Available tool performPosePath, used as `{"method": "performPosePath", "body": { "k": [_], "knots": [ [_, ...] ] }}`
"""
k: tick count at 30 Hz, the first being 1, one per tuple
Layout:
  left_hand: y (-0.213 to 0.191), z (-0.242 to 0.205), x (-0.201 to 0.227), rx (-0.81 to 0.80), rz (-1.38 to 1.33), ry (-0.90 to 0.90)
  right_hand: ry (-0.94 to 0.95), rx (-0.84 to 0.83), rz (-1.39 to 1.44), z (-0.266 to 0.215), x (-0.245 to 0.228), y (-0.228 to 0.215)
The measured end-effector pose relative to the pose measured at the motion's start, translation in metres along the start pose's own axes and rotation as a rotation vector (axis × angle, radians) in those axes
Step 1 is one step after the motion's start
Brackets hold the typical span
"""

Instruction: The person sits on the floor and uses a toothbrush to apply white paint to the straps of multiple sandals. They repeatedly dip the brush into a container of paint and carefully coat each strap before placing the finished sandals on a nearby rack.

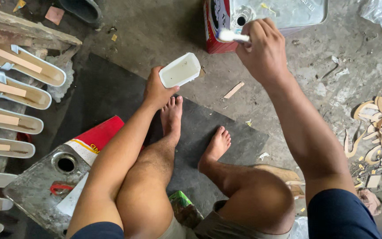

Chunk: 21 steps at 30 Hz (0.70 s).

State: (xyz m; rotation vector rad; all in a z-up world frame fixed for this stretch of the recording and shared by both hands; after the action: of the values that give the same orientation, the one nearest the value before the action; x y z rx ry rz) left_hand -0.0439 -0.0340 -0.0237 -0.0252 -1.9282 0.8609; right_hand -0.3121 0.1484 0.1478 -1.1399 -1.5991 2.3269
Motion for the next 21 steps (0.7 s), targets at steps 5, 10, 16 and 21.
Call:
{"method": "performPosePath", "body": {
  "k": [5,10,16,21],
  "knots": [
    [0.002,-0.008,-0.012,-0.034,0.006,-0.055,0.135,0.100,0.135,-0.086,0.017,-0.014],
    [-0.001,-0.004,-0.007,0.026,-0.070,0.040,0.910,-0.244,0.271,-0.246,0.115,0.077],
    [-0.003,-0.015,0.001,-0.035,-0.069,0.036,1.080,-0.504,-0.087,-0.393,0.210,0.162],
    [-0.005,-0.016,0.007,-0.065,-0.066,0.032,0.799,-0.322,-0.335,-0.426,0.192,0.152]
  ]
}}
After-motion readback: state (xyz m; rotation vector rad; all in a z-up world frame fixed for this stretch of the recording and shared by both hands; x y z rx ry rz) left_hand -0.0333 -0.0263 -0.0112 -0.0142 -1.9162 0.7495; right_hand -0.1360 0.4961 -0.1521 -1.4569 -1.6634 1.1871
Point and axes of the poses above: each hand's wrist, its own z-axis towards the middle knuckle, its own y-axis out of the palm, x = y × z, the point moved 6 cm from there along z, towards the middle knuckle, and after that the axes turned 7 degrees about y, right-handed, at the moved point
